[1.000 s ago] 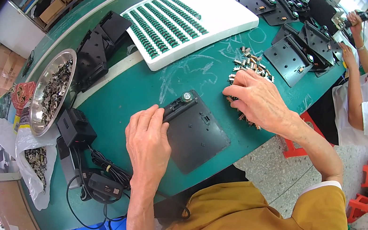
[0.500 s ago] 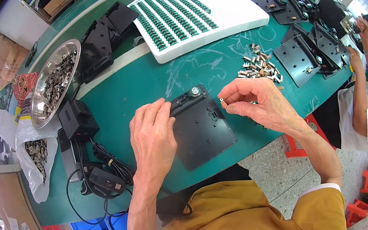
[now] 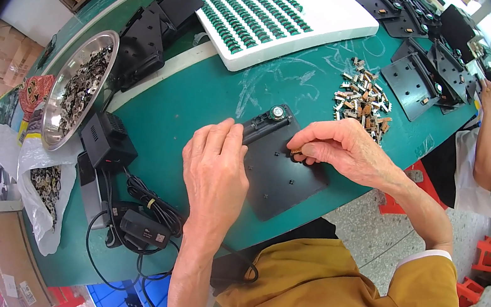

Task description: The person assembles a device by picking up a metal contact and pressing it into a black plastic housing. They then take a green circular component from a tray and press it into the housing before inserting a second metal contact and setting the assembly aside.

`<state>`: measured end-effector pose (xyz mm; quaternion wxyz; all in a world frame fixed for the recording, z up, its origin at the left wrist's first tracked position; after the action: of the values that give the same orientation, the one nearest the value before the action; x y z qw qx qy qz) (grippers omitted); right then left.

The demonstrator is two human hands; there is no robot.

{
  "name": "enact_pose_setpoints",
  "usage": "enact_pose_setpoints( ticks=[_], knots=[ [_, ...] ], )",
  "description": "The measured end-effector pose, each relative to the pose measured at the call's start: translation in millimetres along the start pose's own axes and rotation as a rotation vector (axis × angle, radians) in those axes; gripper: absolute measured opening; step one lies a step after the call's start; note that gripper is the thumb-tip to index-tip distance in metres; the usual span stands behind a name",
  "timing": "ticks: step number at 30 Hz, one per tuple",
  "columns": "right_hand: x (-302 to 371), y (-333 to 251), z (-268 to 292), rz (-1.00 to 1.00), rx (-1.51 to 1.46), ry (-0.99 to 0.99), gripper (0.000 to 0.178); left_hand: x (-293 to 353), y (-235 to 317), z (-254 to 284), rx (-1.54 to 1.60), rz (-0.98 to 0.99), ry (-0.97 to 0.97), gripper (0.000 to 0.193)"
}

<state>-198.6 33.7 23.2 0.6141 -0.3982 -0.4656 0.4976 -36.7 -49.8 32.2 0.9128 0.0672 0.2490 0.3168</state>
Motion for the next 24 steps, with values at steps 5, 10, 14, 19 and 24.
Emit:
enact_pose_setpoints(
  ticks=[5,10,14,19,24],
  knots=[
    [1.7,-0.3,-1.3,-0.006,-0.009,0.023,0.018,-0.7,1.5,0.6,0.004,-0.002,-0.001,0.030],
    [7.0,-17.6,-4.0,0.270,0.308,0.096,0.021,0.3,0.0,0.2,0.001,0.002,0.000,0.030],
    [8.9,-21.1,-3.7,0.219,0.288,0.063,0.023,0.3,0.6,0.0,-0.012,-0.002,-0.002,0.029],
    [9.9,-3.9,1.0,-0.035,-0.049,0.065,0.025,0.6,0.4,-0.2,-0.015,0.003,-0.003,0.029],
    [12.7,-12.0,1.2,0.198,0.202,0.165,0.021,0.5,1.2,1.1,-0.023,-0.003,0.000,0.029]
  ],
)
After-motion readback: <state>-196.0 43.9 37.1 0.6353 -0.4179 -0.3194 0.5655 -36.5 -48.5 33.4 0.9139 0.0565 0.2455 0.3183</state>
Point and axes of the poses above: each hand's wrist, its own x-axis away from the middle knuckle, its own z-axis out of the back of the hand, y = z × x, the point moved 7 cm from there along -x, towards the middle knuckle, and after that the axes turned 3 degrees about -x, right-handed, at the moved point
